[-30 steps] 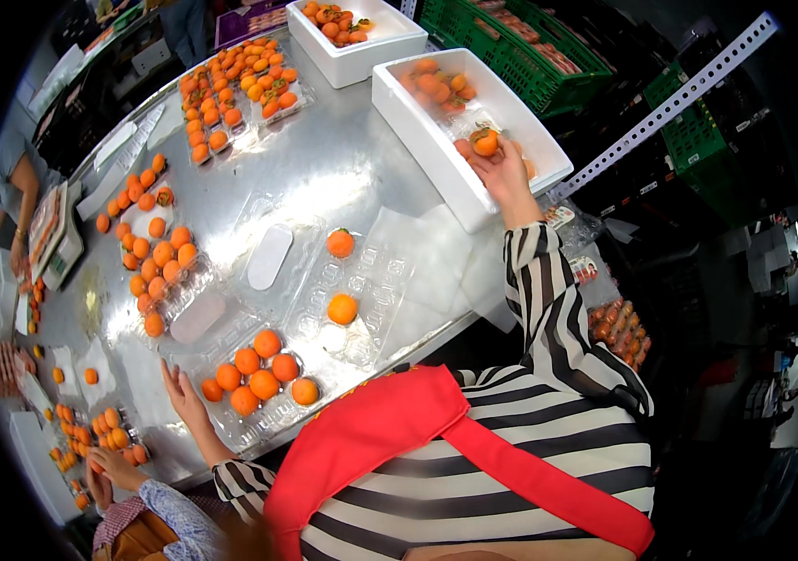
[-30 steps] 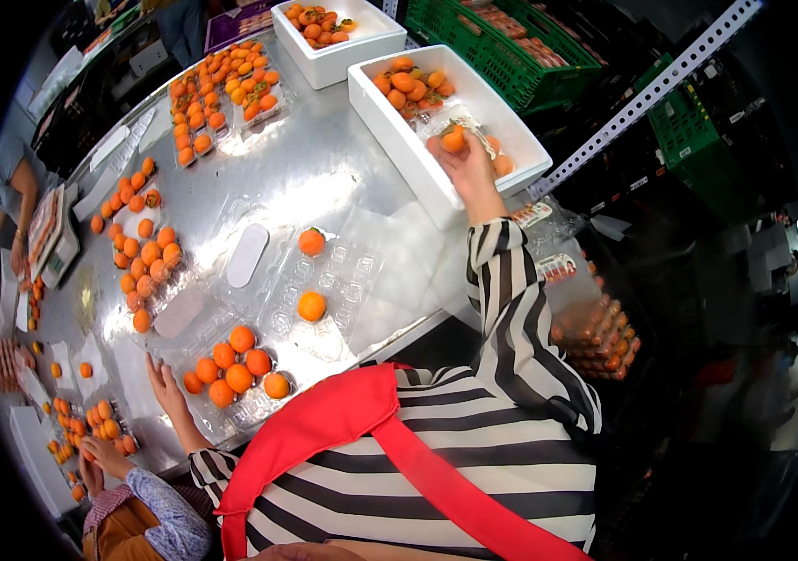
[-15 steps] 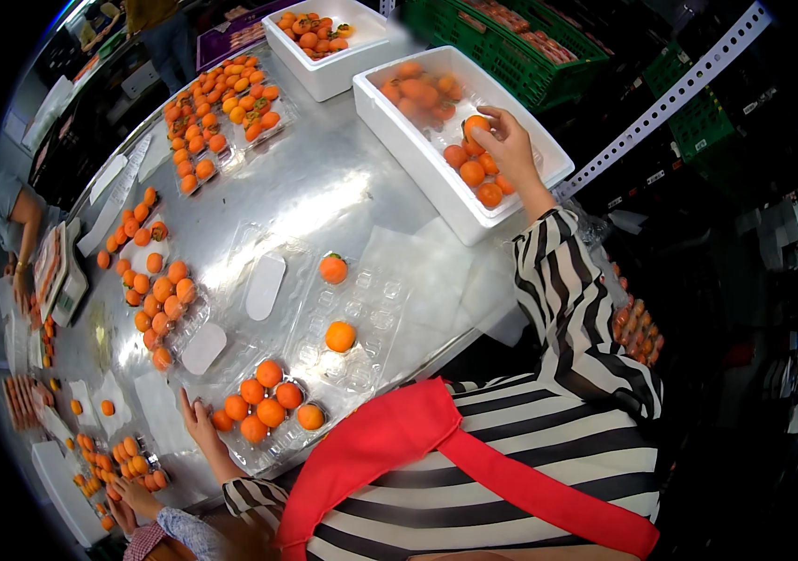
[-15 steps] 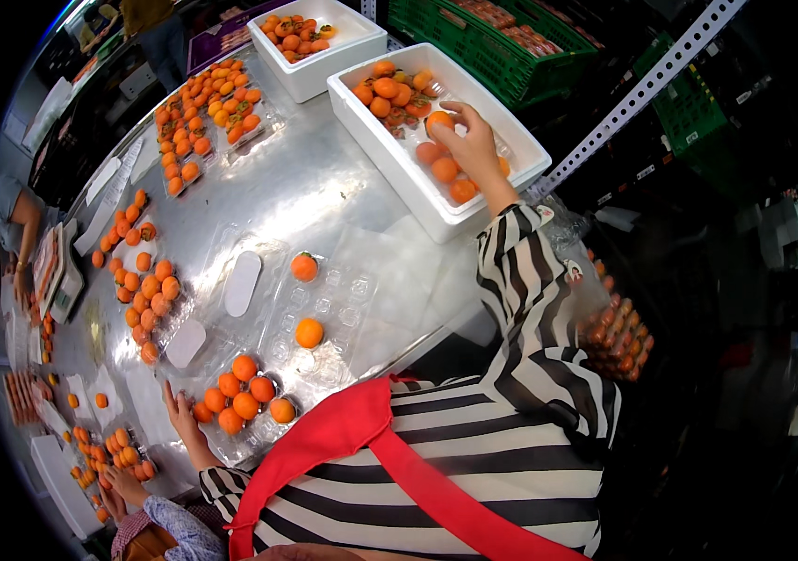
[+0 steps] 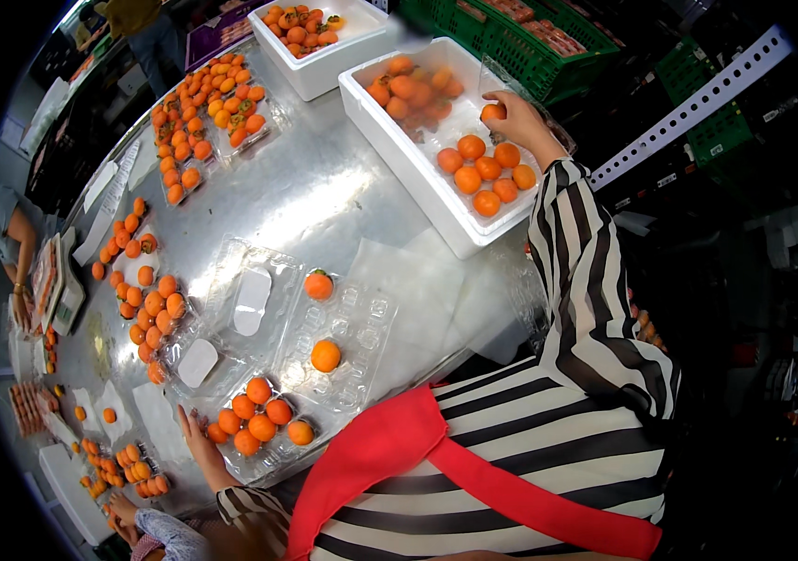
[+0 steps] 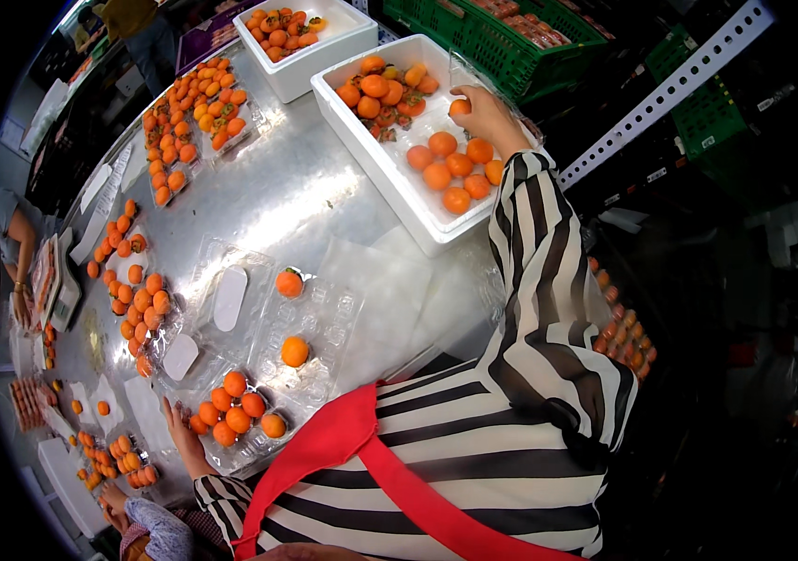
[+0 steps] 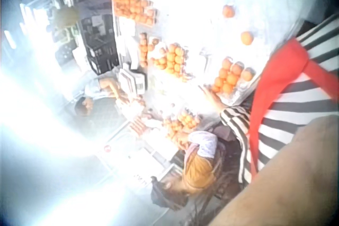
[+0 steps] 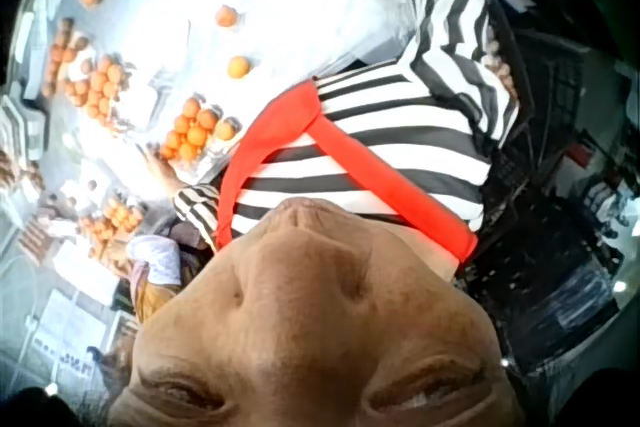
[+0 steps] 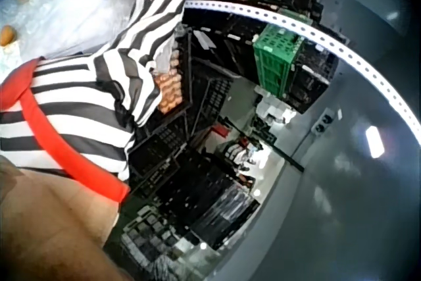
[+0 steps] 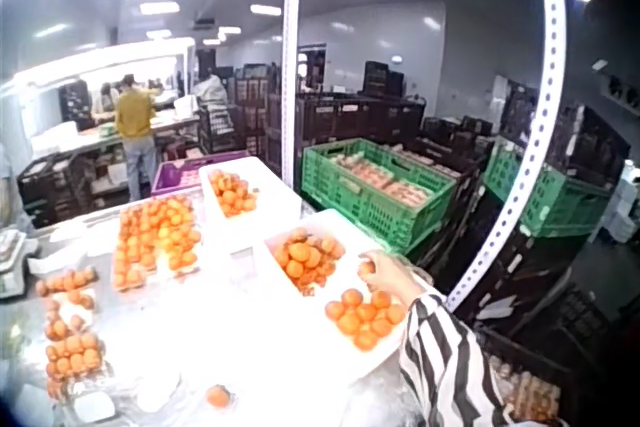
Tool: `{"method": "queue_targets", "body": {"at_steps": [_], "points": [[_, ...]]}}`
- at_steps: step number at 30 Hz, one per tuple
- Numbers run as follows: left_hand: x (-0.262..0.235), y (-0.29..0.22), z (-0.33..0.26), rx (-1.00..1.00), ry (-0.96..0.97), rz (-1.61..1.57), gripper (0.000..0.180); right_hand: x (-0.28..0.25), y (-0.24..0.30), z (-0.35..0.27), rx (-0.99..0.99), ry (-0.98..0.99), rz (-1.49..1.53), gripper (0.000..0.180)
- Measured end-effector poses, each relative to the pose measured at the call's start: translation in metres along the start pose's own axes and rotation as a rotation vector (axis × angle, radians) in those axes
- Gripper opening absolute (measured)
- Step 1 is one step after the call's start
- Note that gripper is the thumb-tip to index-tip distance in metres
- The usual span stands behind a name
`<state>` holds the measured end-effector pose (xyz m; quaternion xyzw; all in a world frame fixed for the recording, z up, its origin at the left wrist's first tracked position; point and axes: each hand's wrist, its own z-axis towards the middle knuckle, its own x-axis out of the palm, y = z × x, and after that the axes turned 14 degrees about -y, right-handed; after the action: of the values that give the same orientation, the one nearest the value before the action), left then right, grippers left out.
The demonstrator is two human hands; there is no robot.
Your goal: The person sorts oranges on a metal workstation, picking them from a larger pile and placing them into plastic trays and a larger white bin.
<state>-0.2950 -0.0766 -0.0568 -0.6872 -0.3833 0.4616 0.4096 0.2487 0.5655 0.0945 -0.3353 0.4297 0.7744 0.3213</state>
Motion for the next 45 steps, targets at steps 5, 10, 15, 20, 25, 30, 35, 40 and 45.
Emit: {"method": "queue_targets", "body": {"at_steps": [5,10,15,20,25,30,35,40,45], "points": [[-0.004,0.006,0.011,-0.011,0.006,0.029,0.056,0.009,-0.024,-0.005,0.099,0.12,-0.114,0.054],[-0.006,0.005,0.003,-0.027,-0.017,0.017,0.058,0.034,-0.047,-0.008,0.005,0.138,-0.005,0.055],[0.0,-0.001,0.002,-0.019,-0.019,0.007,0.059,0.042,-0.062,-0.011,-0.05,0.075,0.014,0.054],[-0.006,0.01,0.005,-0.017,-0.033,-0.02,0.06,0.041,-0.058,-0.006,0.153,0.231,0.069,0.055],[-0.013,0.025,0.013,-0.091,-0.047,-0.062,0.061,0.063,-0.075,-0.009,-0.042,0.093,0.028,0.047],[0.006,-0.005,0.015,-0.075,-0.028,-0.046,0.061,0.026,-0.051,-0.018,-0.105,0.073,-0.117,0.046],[0.006,0.002,0.001,-0.077,-0.033,-0.016,0.058,0.014,0.039,-0.048,-0.005,0.148,0.303,0.041],[0.007,0.004,0.007,-0.087,-0.037,-0.023,0.055,0.01,0.142,-0.095,-0.041,0.272,0.681,0.039],[0.014,-0.01,-0.004,-0.083,-0.051,-0.031,0.055,0.066,0.218,-0.154,-0.302,0.527,0.549,0.042]]}}
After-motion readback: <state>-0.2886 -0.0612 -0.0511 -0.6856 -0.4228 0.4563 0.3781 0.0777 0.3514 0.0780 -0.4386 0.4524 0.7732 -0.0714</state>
